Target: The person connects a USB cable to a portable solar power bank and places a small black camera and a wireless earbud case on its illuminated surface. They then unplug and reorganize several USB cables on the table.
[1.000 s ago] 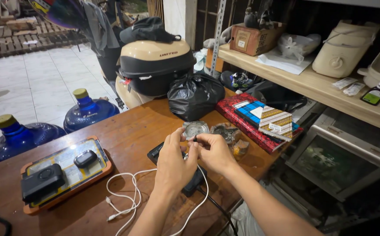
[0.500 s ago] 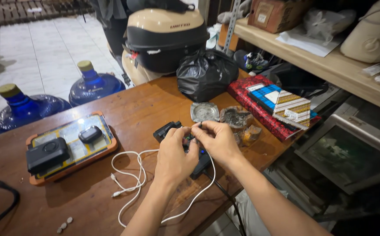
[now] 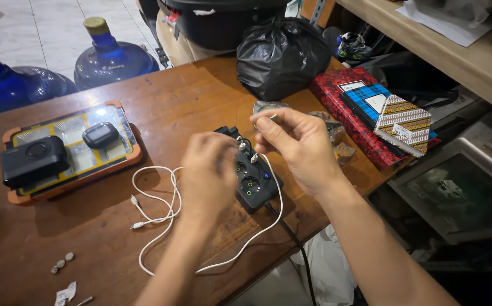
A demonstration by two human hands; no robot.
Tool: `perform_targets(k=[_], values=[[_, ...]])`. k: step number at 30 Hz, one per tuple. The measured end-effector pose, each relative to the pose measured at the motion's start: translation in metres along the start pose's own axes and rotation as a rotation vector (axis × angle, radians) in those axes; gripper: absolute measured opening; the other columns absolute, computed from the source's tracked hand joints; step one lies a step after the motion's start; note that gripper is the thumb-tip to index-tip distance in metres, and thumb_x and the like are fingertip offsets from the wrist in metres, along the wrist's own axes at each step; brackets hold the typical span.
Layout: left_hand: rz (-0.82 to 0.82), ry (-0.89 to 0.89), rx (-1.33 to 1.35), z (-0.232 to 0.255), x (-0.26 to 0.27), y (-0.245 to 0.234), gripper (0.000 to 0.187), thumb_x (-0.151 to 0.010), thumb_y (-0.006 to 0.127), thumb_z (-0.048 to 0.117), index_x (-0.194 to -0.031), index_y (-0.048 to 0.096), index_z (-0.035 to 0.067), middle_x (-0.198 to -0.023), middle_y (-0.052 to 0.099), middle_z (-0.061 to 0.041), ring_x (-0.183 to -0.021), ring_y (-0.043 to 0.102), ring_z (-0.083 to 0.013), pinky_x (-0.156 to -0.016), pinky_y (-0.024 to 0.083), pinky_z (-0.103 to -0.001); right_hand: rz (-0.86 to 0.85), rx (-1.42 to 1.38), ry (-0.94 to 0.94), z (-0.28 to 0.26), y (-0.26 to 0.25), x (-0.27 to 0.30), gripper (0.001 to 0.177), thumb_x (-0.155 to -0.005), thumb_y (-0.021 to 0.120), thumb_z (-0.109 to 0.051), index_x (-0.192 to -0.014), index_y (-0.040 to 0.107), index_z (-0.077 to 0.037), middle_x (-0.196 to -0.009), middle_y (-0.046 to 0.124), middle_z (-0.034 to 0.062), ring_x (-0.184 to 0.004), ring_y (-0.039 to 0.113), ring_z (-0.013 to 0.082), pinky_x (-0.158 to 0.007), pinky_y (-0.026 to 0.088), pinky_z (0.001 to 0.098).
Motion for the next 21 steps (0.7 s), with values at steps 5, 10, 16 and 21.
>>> perform_targets(k=[5,10,16,21], values=[[0.08,-0.326,0.06,-0.07,-0.026,-0.029,0.022,-0.106,0.063,0.018,-0.096,0.073,0.002,-0.083,0.072,-0.008,-0.073,0.067,-0.0182,-0.066,0.051,-0.033,-0.039,0.11,0.096,0.015,-0.007,-0.022,0.022,-0.096,0.069,-0.011,-0.115,0.072,-0.002,-0.095,0.074,0.0046,-0.084,0.072,0.0107,-0.078,0.061,0.0266],[0.045,-0.491,0.289,-0.11,-0.037,-0.039,0.027,-0.105,0.059,0.024,-0.097,0.073,0.002,-0.087,0.074,-0.004,-0.079,0.071,-0.0079,-0.069,0.056,-0.025,-0.005,0.657,0.039,0.048,-0.023,-0.048,0.039,-0.086,0.075,-0.016,-0.122,0.071,-0.002,-0.109,0.077,0.0079,-0.095,0.074,0.0139,-0.087,0.059,0.0301],[0.045,-0.565,0.404,-0.128,-0.056,-0.026,0.029,-0.107,0.057,0.022,-0.096,0.071,-0.001,-0.091,0.075,-0.005,-0.079,0.073,-0.0102,-0.067,0.057,-0.024,-0.187,0.977,-0.035,0.086,-0.021,-0.065,0.052,-0.085,0.076,-0.025,-0.132,0.066,-0.003,-0.132,0.066,0.0174,-0.122,0.063,0.0284,-0.103,0.049,0.0395],[-0.015,-0.491,0.448,-0.128,-0.093,-0.006,0.027,-0.105,0.057,0.021,-0.096,0.07,-0.001,-0.09,0.075,-0.007,-0.073,0.073,-0.0118,-0.06,0.057,-0.024,-0.232,1.009,0.046,0.101,-0.019,-0.075,0.047,-0.087,0.075,-0.027,-0.128,0.068,-0.005,-0.126,0.069,0.0179,-0.117,0.066,0.0286,-0.099,0.05,0.039]])
Point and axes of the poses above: each hand's wrist, its own x-axis away from the middle knuckle, its own y-axis out of the palm, z = x × y, the point moved 5 cm from there along -x, towards the middle knuckle
